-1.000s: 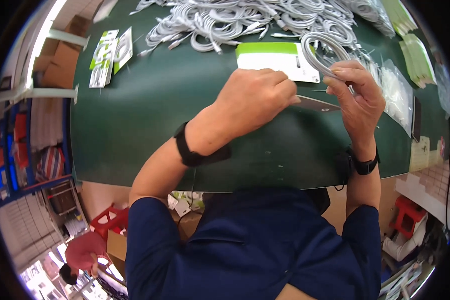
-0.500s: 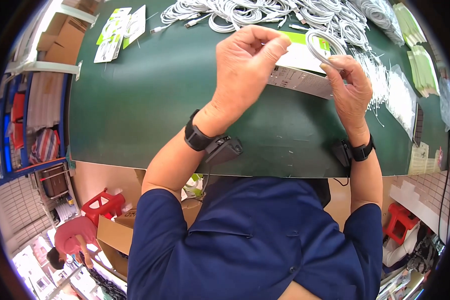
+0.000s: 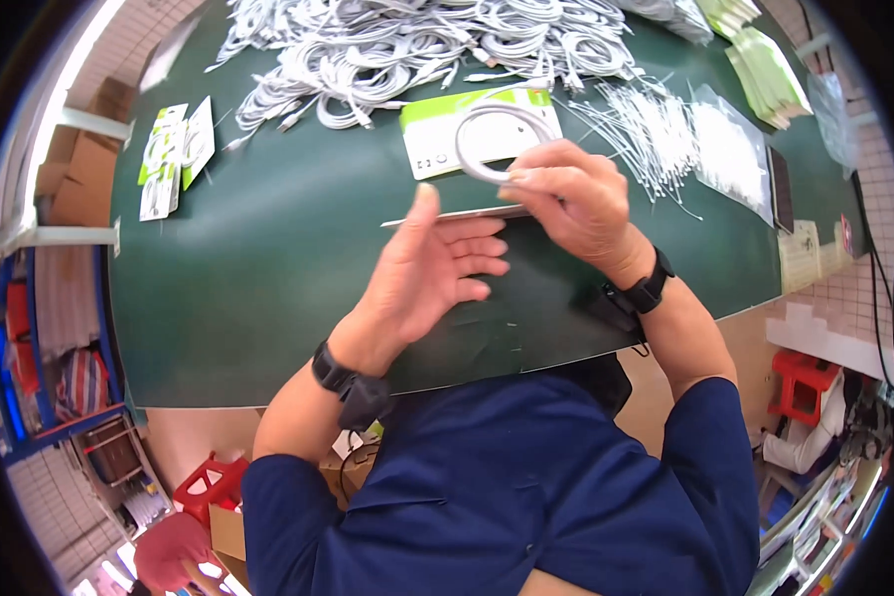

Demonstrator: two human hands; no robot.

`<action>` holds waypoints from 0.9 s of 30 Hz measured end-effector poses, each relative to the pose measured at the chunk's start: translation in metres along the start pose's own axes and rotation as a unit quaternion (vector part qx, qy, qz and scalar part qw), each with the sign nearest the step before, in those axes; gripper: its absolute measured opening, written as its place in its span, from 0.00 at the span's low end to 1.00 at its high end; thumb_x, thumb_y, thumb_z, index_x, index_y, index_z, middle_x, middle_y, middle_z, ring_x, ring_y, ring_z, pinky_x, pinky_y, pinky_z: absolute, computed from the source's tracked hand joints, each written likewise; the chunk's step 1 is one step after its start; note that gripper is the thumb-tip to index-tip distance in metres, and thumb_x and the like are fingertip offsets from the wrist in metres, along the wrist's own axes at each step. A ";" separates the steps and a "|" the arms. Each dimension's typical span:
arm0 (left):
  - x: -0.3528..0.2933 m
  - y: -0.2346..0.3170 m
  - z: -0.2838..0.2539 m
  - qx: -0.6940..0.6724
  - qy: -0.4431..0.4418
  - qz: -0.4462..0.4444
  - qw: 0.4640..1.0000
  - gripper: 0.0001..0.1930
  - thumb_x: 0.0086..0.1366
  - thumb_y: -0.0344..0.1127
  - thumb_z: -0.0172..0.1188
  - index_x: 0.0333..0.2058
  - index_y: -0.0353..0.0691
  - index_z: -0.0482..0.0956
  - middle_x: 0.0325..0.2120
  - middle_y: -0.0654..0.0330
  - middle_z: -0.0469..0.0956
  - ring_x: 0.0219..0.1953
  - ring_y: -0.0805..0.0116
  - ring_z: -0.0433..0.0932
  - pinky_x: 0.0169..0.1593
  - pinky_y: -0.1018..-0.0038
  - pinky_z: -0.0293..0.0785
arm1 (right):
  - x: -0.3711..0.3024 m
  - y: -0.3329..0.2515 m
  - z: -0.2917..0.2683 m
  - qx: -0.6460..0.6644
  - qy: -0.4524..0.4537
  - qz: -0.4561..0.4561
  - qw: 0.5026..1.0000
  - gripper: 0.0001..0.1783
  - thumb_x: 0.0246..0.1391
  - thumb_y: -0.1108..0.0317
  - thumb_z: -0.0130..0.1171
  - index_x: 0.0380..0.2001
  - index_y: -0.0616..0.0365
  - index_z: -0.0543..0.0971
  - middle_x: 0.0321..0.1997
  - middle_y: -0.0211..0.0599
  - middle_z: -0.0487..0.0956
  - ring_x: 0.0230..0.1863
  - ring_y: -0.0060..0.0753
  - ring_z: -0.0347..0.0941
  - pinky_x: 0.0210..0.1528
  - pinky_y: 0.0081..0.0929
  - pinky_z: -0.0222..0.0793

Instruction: The person packages a cable by hand, placing it onto a card and securing it with a zip tie before repeating the process with another unit.

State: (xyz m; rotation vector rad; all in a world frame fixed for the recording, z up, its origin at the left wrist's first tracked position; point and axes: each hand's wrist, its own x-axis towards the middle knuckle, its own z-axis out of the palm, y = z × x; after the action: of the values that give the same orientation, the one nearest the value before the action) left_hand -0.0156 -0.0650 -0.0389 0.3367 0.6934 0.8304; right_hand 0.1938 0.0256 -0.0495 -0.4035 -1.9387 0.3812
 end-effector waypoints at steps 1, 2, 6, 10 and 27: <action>-0.005 0.002 -0.002 -0.019 0.010 -0.005 1.000 0.31 0.73 0.57 0.55 0.53 0.28 0.76 0.40 0.53 0.82 0.41 0.65 0.82 0.39 0.72 0.80 | 0.000 0.000 0.001 0.018 -0.002 -0.017 1.000 0.17 0.45 0.83 0.73 0.38 0.58 0.80 0.33 0.43 0.83 0.28 0.34 0.82 0.30 0.24 0.78; -0.008 0.002 -0.004 -0.039 0.021 -0.010 0.999 0.30 0.73 0.55 0.55 0.53 0.28 0.75 0.40 0.53 0.82 0.41 0.65 0.82 0.40 0.72 0.80 | -0.001 0.000 0.001 0.037 -0.005 -0.033 0.999 0.17 0.45 0.83 0.73 0.39 0.58 0.80 0.33 0.43 0.83 0.28 0.34 0.82 0.29 0.24 0.77; -0.016 -0.009 0.003 -0.071 0.071 0.008 0.995 0.23 0.72 0.46 0.56 0.52 0.29 0.75 0.39 0.53 0.82 0.40 0.64 0.82 0.39 0.72 0.79 | -0.001 -0.004 0.001 0.071 -0.025 -0.064 0.995 0.17 0.45 0.82 0.73 0.38 0.58 0.81 0.33 0.42 0.83 0.28 0.35 0.82 0.28 0.23 0.77; -0.022 -0.020 -0.003 -0.111 0.073 0.026 0.991 0.16 0.71 0.35 0.54 0.51 0.29 0.75 0.38 0.52 0.82 0.38 0.64 0.81 0.38 0.72 0.78 | 0.008 -0.015 -0.003 0.117 -0.074 -0.028 0.990 0.15 0.44 0.81 0.74 0.36 0.58 0.81 0.33 0.42 0.83 0.28 0.35 0.82 0.29 0.24 0.77; 0.025 0.027 0.021 0.198 -0.011 0.229 0.953 0.20 0.65 0.25 0.48 0.56 0.26 0.71 0.44 0.47 0.81 0.40 0.59 0.83 0.42 0.67 0.81 | 0.040 -0.016 -0.029 0.002 -0.133 0.093 0.987 0.14 0.43 0.73 0.74 0.36 0.53 0.86 0.35 0.32 0.79 0.37 0.35 0.76 0.39 0.30 0.73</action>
State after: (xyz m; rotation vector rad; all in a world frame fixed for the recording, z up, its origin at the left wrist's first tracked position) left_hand -0.0046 -0.0290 -0.0204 0.8930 0.7737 1.1225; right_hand 0.2044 0.0313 0.0008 -0.5569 -2.1660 0.5853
